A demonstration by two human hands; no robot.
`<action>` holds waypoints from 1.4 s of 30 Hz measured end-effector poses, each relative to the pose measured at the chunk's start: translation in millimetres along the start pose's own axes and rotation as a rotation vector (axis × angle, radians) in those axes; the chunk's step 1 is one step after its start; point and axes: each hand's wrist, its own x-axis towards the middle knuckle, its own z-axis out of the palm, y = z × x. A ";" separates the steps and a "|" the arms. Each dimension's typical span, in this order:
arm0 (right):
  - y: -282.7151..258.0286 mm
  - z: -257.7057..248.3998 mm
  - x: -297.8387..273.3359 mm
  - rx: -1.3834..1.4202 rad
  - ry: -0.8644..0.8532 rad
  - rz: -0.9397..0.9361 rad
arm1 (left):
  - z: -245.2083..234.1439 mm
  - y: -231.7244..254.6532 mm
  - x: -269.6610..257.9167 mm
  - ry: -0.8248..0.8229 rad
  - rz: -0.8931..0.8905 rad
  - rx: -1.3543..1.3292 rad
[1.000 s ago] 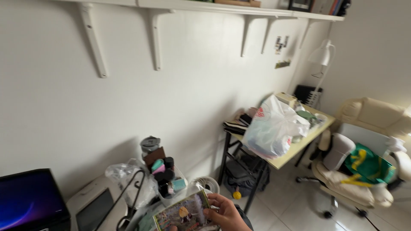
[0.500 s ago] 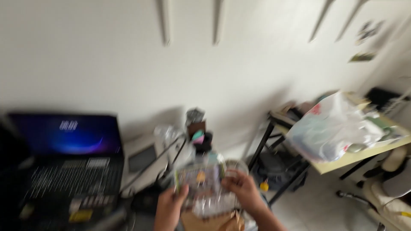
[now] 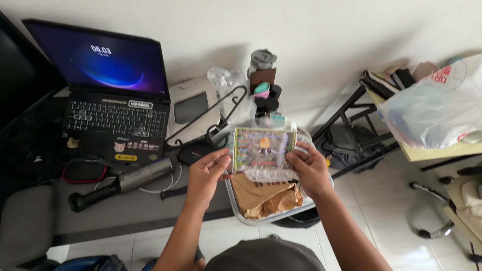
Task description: Organizing and sorting various small items from a plastic container and a shopping bag.
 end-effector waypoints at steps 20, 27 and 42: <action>11.2 -92.5 12.4 -0.162 0.350 -0.371 | 10.6 -61.8 14.0 -0.190 -0.036 0.570; 26.8 -49.7 38.7 -0.770 0.225 -0.228 | 32.9 -121.9 47.3 -0.169 0.397 1.199; 77.3 -26.0 91.5 -1.368 -0.092 -0.375 | 41.1 -132.4 36.9 -0.195 0.489 1.516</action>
